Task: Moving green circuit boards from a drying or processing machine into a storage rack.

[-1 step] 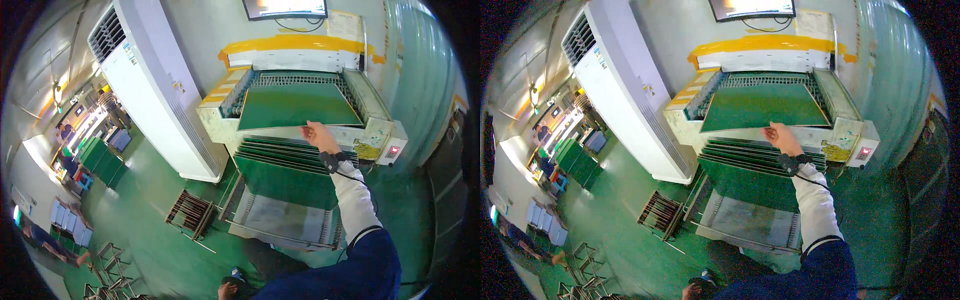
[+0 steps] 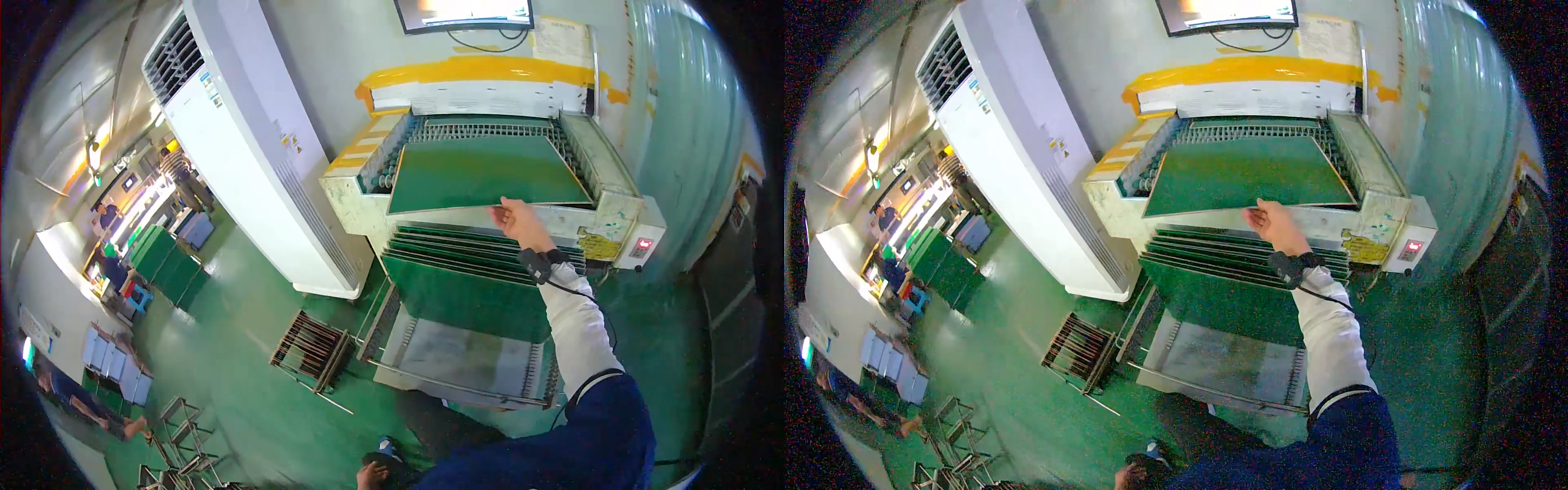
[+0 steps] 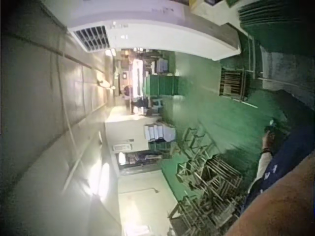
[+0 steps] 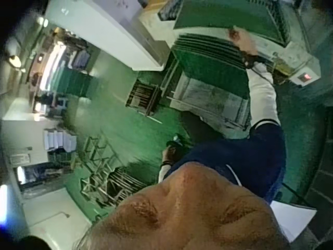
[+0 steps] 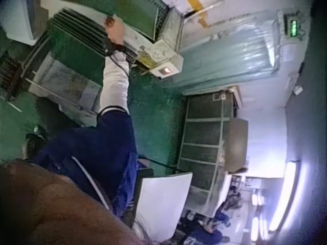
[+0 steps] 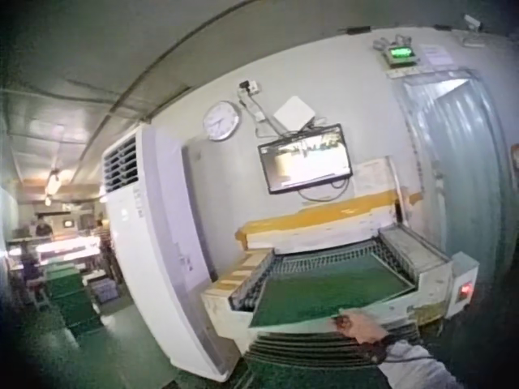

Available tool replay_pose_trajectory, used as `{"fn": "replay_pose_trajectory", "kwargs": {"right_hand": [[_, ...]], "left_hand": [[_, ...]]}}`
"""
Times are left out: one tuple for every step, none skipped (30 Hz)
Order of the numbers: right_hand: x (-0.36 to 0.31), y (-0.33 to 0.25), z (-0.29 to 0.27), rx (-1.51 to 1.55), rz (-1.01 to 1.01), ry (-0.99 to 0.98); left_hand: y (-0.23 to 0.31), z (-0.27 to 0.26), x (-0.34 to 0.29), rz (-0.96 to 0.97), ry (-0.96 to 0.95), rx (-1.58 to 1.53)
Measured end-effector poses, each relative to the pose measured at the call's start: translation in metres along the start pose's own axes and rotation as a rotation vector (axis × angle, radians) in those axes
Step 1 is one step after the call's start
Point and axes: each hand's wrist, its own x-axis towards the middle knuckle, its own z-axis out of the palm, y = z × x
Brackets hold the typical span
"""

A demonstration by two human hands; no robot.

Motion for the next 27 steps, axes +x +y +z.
{"fn": "replay_pose_trajectory", "kwargs": {"right_hand": [[0.004, 0.004, 0.001, 0.035, -0.012, 0.003], [0.009, 0.006, -0.001, 0.069, -0.03, 0.008], [0.016, 0.005, -0.001, 0.074, -0.052, 0.006], [0.021, 0.004, -0.004, 0.083, -0.073, -0.015], [0.023, 0.004, 0.003, 0.093, -0.086, -0.043], [0.024, 0.004, 0.009, 0.107, -0.098, -0.09], [0.024, 0.003, 0.015, 0.12, -0.11, -0.137], [0.024, 0.001, 0.018, 0.097, -0.1, -0.155], [0.023, 0.0, 0.022, 0.073, -0.089, -0.174], [0.023, -0.002, 0.026, 0.049, -0.078, -0.193], [0.022, -0.004, 0.028, 0.032, -0.039, -0.167], [0.021, -0.005, 0.031, 0.015, 0.002, -0.141], [0.02, -0.006, 0.034, -0.002, 0.044, -0.117], [0.019, -0.009, 0.033, -0.004, 0.072, -0.1], [0.019, -0.01, 0.033, -0.005, 0.101, -0.085], [0.02, -0.01, 0.034, -0.006, 0.131, -0.07], [0.021, -0.014, 0.031, -0.02, 0.138, -0.071], [0.025, -0.016, 0.025, -0.037, 0.147, -0.069], [0.027, -0.019, 0.018, -0.054, 0.155, -0.066], [0.028, -0.019, 0.017, -0.07, 0.152, -0.116], [0.028, -0.019, 0.015, -0.086, 0.147, -0.165], [0.029, -0.02, 0.014, -0.102, 0.141, -0.212], [0.027, -0.019, 0.021, -0.128, 0.178, -0.179], [0.025, -0.019, 0.032, -0.156, 0.214, -0.148], [0.022, -0.02, 0.043, -0.184, 0.251, -0.117], [0.02, -0.026, 0.042, -0.235, 0.252, -0.114], [0.019, -0.031, 0.041, -0.286, 0.254, -0.111]], "left_hand": [[0.0, -0.001, 0.001, -0.002, -0.002, 0.004], [0.003, 0.003, 0.0, -0.005, -0.008, 0.013], [0.005, 0.007, -0.002, -0.005, -0.001, 0.023], [0.006, 0.009, -0.005, -0.005, 0.005, 0.034], [0.007, 0.013, -0.008, -0.002, 0.016, 0.037], [0.005, 0.011, -0.007, 0.019, 0.003, 0.006], [0.0, 0.006, -0.005, 0.04, -0.011, -0.024], [-0.002, 0.003, -0.005, 0.059, -0.024, -0.056], [-0.003, -0.001, -0.002, 0.04, 0.0, -0.028], [-0.003, -0.002, 0.003, 0.021, 0.024, 0.001], [-0.002, -0.001, 0.008, -0.002, 0.048, 0.033], [-0.003, -0.002, 0.009, -0.009, 0.032, 0.017], [-0.004, -0.004, 0.008, -0.016, 0.017, 0.0], [-0.002, -0.001, 0.004, -0.023, -0.001, -0.015], [0.0, 0.001, 0.0, -0.036, -0.018, -0.02], [0.003, 0.003, -0.004, -0.05, -0.035, -0.025], [0.009, 0.011, -0.011, -0.063, -0.058, -0.028], [0.014, 0.022, -0.02, -0.076, -0.045, -0.015], [0.021, 0.034, -0.028, -0.089, -0.033, -0.001], [0.024, 0.038, -0.035, -0.099, -0.011, 0.006], [0.022, 0.039, -0.036, -0.093, 0.012, 0.002], [0.021, 0.04, -0.035, -0.088, 0.034, -0.001], [0.021, 0.039, -0.036, -0.078, 0.061, -0.007], [0.02, 0.034, -0.034, -0.076, 0.067, 0.01], [0.017, 0.028, -0.031, -0.074, 0.072, 0.027], [0.019, 0.033, -0.033, -0.082, 0.066, 0.053], [0.021, 0.039, -0.036, -0.081, 0.071, 0.084]]}}
